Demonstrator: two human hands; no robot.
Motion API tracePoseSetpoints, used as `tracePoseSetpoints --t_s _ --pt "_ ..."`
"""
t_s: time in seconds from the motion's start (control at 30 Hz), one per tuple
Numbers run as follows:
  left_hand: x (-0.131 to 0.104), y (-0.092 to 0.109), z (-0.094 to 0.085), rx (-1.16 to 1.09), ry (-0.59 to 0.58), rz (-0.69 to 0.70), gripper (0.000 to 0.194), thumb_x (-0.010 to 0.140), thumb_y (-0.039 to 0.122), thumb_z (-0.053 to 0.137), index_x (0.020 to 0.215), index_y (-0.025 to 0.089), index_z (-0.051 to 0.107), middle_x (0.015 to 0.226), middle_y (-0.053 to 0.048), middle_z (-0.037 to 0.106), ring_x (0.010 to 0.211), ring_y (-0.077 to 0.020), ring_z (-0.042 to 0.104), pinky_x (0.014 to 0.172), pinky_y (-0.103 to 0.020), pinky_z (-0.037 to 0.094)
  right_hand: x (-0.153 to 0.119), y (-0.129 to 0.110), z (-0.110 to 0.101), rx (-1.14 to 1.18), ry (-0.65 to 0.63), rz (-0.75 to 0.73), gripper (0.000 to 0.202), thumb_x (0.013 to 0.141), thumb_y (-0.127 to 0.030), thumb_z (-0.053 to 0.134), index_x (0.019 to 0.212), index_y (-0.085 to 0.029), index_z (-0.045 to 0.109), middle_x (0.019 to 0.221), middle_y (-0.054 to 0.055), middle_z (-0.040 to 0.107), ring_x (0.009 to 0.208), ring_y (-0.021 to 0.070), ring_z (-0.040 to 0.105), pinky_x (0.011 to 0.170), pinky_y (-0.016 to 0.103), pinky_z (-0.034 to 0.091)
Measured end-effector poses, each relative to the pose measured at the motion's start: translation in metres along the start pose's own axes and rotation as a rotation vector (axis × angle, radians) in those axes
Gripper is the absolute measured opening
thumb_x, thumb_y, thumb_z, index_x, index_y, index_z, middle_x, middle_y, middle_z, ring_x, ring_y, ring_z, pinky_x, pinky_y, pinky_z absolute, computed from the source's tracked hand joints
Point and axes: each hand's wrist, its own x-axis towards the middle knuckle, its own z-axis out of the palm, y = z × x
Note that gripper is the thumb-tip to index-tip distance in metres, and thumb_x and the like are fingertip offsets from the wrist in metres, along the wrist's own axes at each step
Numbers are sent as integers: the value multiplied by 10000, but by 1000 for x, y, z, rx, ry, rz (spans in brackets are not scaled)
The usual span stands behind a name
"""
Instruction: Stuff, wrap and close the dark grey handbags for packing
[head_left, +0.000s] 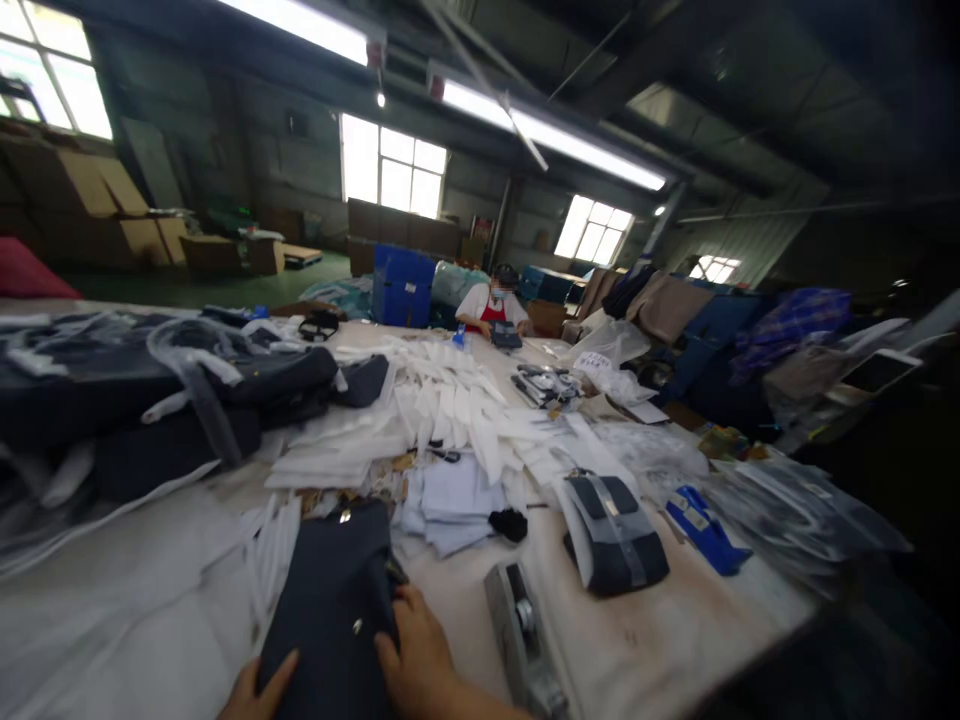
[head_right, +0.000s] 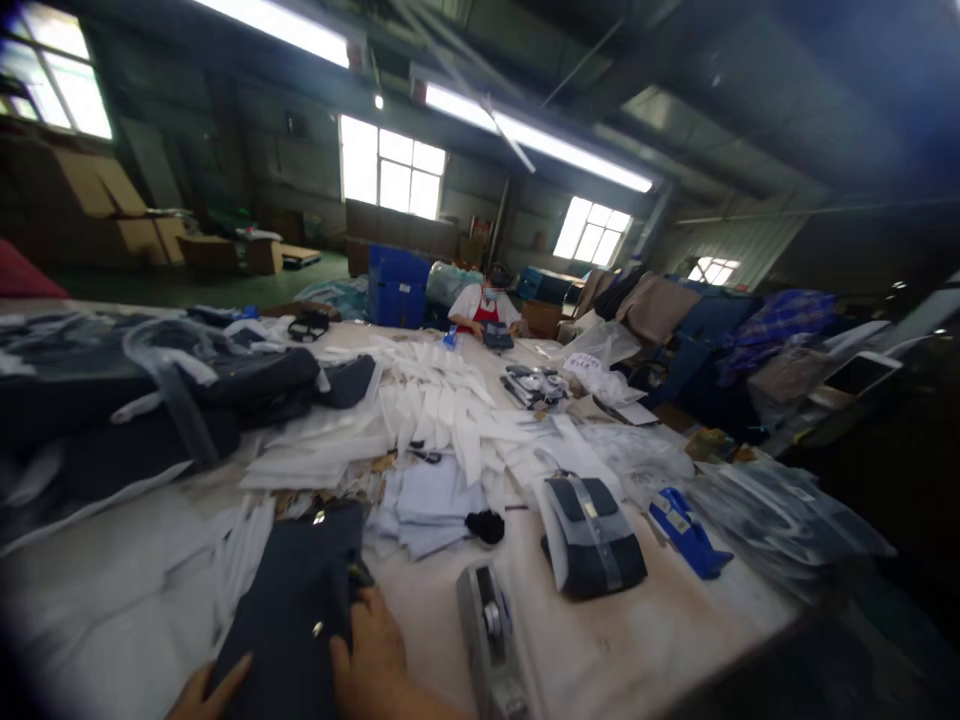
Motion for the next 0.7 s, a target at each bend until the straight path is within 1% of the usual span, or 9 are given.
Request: tracePoseSetpoints --t_s 0.07,0.1,0.13,0.2,0.27,0.37,0.43,0.57,0.7 --pt "-5 -5 -3 140 94 38 760 708 586 478 1325 154 382 1309 -127 486 1246 -318 409 1047 -448 347 -13 -8 7 -51 -84 -21 493 772 -201 514 1263 -159 483 1292 138 476 1183 302 446 1002 456 365" --pt "-3 -1 -3 240 146 160 771 724 570 449 1340 116 352 1354 -147 437 1277 -306 370 1089 -438 278 -18 -10 8 -63 -121 -27 524 769 -189 503 1290 -156 456 1287 139 478 1173 298 452 998 453 370" --pt "0 5 -3 319 144 273 753 729 559 454 1345 139 348 1381 -130 412 1293 -288 349 1106 -430 235 -22 -11 9 -74 -149 -34 551 768 -184 496 1314 -155 428 1281 140 482 1165 296 456 992 454 375" --pt "11 22 -1 397 22 450 762 721 554 502 1356 166 336 1409 -116 384 1307 -266 328 1102 -416 234 -29 -12 10 -81 -176 -37 568 776 -186 487 1336 -155 399 1270 140 492 1155 292 462 984 447 384" --pt "25 38 2 420 -131 526 798 710 567 540 1367 170 324 1406 -121 391 1300 -267 337 1084 -413 256 -34 -10 10 -77 -169 -30 565 790 -201 481 1345 -146 387 1276 145 490 1168 293 453 992 447 374" --pt "44 51 8 410 -334 540 733 724 588 529 1306 154 422 1331 -137 474 1235 -274 421 1041 -395 315 -36 -4 9 -34 -134 -12 527 816 -220 464 1334 -145 401 1253 138 515 1156 279 467 993 434 370" --pt "55 53 13 386 -387 545 670 737 593 511 1240 150 492 1292 -138 500 1199 -267 454 1019 -369 340 -33 3 7 37 -107 9 458 842 -230 433 1293 -154 453 1190 120 559 1105 250 507 970 400 391" --pt "66 58 22 372 -351 535 675 747 586 505 1281 174 459 1287 -117 506 1184 -263 466 990 -354 357 -19 22 7 231 -32 145 341 899 -288 346 1087 -152 597 997 85 630 932 195 576 855 314 443" --pt "75 66 25 552 -292 521 496 804 557 435 1114 201 586 1027 -77 633 977 -244 578 871 -351 405 -6 46 18 356 -49 345 354 902 -334 328 817 -160 625 715 23 605 682 157 558 626 250 432"
